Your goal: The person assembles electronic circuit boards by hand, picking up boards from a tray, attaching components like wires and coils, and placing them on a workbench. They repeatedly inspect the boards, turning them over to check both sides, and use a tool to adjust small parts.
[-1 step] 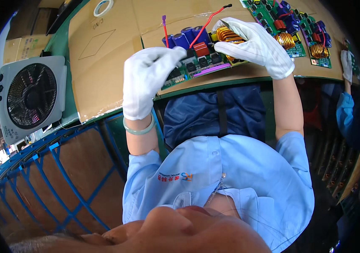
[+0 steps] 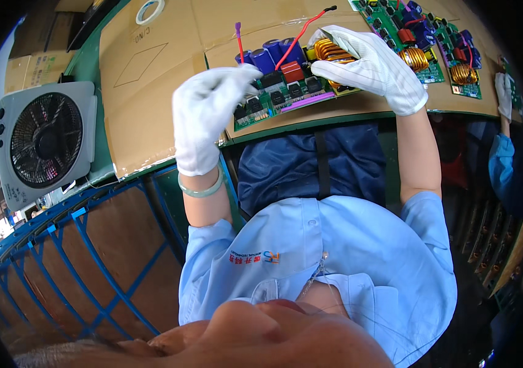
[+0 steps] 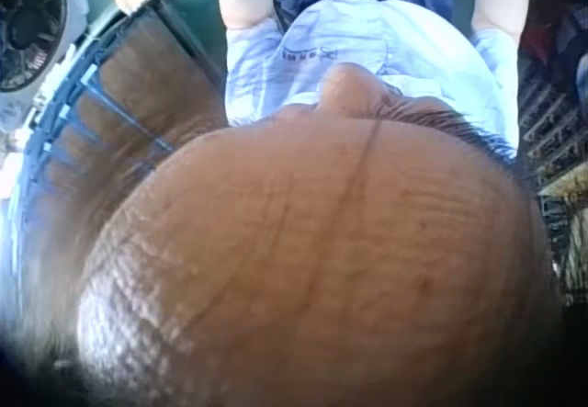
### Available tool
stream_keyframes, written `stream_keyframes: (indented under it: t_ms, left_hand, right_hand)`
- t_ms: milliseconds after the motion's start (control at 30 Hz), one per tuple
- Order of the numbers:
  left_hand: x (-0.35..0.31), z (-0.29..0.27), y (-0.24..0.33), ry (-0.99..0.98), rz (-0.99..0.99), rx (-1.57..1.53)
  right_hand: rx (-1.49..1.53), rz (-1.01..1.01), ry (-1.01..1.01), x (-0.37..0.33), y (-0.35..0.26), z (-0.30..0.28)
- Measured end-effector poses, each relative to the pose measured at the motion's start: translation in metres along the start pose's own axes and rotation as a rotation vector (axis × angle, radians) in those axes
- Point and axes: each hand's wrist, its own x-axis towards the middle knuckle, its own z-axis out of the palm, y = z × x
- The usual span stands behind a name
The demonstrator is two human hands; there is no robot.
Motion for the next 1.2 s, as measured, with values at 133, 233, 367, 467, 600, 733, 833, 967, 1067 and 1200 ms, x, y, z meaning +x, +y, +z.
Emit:
stream_keyframes:
  t_ms: [133, 233, 367, 467, 600, 733, 833, 967, 1067, 1200]
  left_hand:
    - [-0.009, -0.03, -0.008, 0.289, -0.119, -0.198]
    - [-0.017, -0.046, -0.021, 0.398, -0.173, -0.172]
    - [-0.026, -0.053, -0.039, 0.406, -0.196, -0.168]
    - [-0.033, -0.055, -0.048, 0.398, -0.298, -0.212]
    - [-0.046, -0.056, -0.062, 0.396, -0.351, -0.225]
    - [-0.055, -0.051, -0.071, 0.393, -0.345, -0.234]
    - [-0.061, -0.043, -0.073, 0.399, -0.352, -0.241]
    - [-0.063, -0.028, -0.076, 0.406, -0.334, -0.26]
    - [-0.063, -0.014, -0.076, 0.345, -0.289, -0.3]
    - [-0.06, 0.01, -0.076, 0.237, -0.147, -0.247]
  right_hand:
    - [0.019, 0.012, -0.035, 0.001, -0.009, -0.001]
    - [0.048, 0.012, 0.012, -0.001, -0.001, 0.005]
    - [0.105, 0.024, -0.039, 0.0, -0.011, -0.005]
    - [0.055, 0.004, -0.045, 0.0, -0.011, -0.007]
    - [0.128, -0.023, 0.008, -0.003, -0.012, 0.004]
    - [0.143, -0.009, 0.102, -0.012, -0.02, 0.011]
    - [0.137, 0.013, 0.206, -0.018, -0.028, 0.02]
    - [0.021, -0.023, 0.478, -0.02, -0.03, 0.039]
    - [-0.296, -0.089, 0.714, -0.003, -0.023, 0.06]
    - [-0.336, 0.095, 0.707, -0.007, -0.033, 0.08]
